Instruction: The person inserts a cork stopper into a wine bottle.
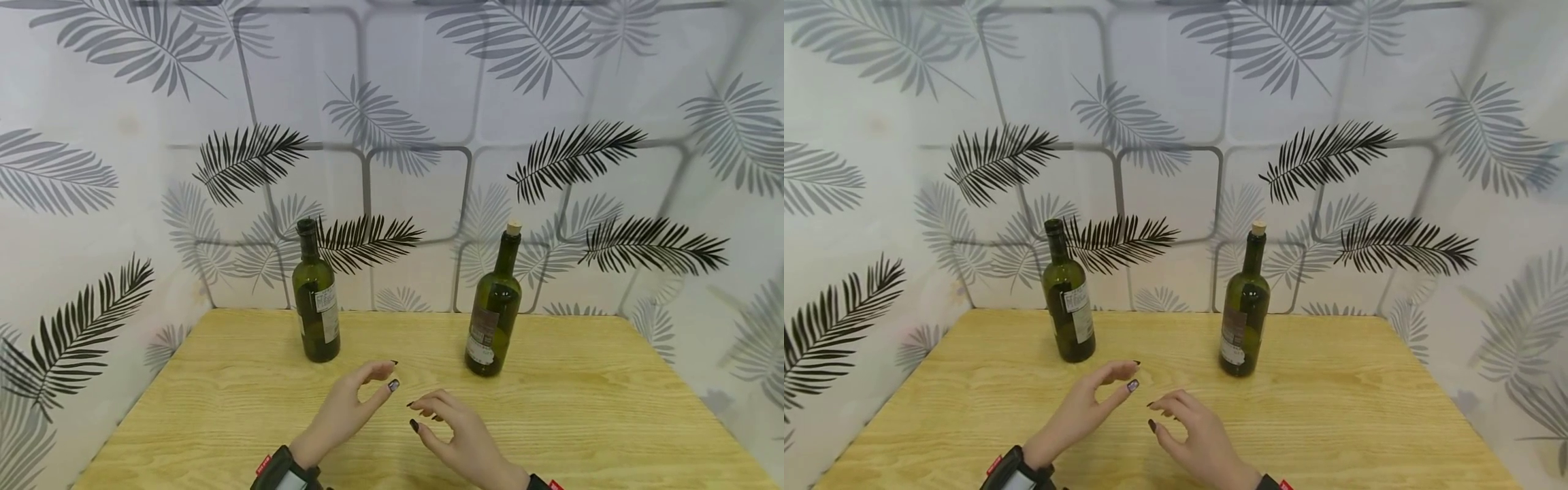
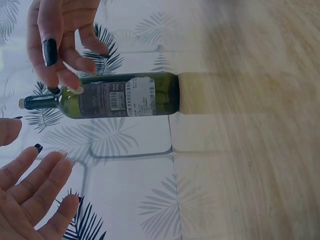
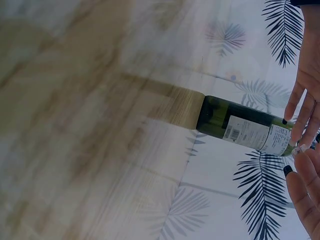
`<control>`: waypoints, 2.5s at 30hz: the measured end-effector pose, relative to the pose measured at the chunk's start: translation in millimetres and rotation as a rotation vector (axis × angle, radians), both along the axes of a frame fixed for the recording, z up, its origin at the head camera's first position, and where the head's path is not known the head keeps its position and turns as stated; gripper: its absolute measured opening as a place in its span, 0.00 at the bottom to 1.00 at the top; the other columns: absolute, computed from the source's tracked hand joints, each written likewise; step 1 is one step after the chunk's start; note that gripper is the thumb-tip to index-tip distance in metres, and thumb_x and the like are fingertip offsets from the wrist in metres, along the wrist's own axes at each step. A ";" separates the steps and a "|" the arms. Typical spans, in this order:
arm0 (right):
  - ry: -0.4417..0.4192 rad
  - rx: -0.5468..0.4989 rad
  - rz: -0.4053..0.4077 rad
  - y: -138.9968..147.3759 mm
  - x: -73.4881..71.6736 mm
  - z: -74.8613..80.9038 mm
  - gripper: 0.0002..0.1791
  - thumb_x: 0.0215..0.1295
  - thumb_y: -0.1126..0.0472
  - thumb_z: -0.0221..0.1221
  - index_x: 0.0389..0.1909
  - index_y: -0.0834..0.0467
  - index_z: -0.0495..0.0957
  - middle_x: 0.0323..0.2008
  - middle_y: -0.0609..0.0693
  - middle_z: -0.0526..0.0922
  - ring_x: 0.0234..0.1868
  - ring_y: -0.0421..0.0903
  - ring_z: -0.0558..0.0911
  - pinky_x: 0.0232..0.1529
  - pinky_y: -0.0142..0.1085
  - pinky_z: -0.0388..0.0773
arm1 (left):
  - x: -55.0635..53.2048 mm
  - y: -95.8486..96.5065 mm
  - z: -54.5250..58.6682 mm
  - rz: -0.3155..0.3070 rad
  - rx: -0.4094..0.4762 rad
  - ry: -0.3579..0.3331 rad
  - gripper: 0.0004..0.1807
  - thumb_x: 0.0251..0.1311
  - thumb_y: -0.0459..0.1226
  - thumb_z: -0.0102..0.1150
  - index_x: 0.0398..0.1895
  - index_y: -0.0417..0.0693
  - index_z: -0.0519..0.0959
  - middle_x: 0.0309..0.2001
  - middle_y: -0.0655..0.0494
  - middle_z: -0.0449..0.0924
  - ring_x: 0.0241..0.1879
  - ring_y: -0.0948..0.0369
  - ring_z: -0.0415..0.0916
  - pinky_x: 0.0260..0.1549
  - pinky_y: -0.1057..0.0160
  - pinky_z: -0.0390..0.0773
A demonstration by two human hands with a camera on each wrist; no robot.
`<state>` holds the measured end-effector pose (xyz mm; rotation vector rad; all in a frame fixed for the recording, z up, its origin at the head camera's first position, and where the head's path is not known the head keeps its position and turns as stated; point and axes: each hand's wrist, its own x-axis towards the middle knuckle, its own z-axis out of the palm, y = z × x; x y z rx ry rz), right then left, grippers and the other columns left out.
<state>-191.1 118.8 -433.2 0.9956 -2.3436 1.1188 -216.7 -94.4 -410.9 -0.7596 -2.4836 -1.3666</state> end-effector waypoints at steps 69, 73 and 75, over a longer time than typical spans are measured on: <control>-0.150 0.035 0.058 -2.4 10.8 0.9 0.12 0.66 0.62 0.57 0.49 0.51 0.77 0.44 0.46 0.77 0.37 0.35 0.78 0.36 0.35 0.79 | -111.5 -75.3 42.7 0.609 0.063 0.019 0.45 0.58 0.44 0.61 0.71 0.38 0.49 0.64 0.34 0.57 0.61 0.39 0.57 0.57 0.38 0.55; -0.160 0.040 0.063 -1.7 11.0 3.2 0.12 0.66 0.62 0.56 0.49 0.51 0.77 0.44 0.46 0.77 0.37 0.35 0.78 0.36 0.35 0.79 | -116.1 -76.6 39.2 0.602 0.044 0.013 0.47 0.58 0.45 0.61 0.73 0.40 0.45 0.65 0.33 0.55 0.62 0.38 0.57 0.58 0.36 0.54; -0.163 0.045 0.063 -1.1 11.4 3.8 0.12 0.66 0.62 0.56 0.49 0.52 0.77 0.44 0.46 0.77 0.37 0.35 0.78 0.36 0.35 0.79 | -117.1 -77.5 37.2 0.601 0.037 0.016 0.48 0.58 0.45 0.61 0.73 0.40 0.44 0.65 0.32 0.55 0.61 0.37 0.57 0.57 0.35 0.54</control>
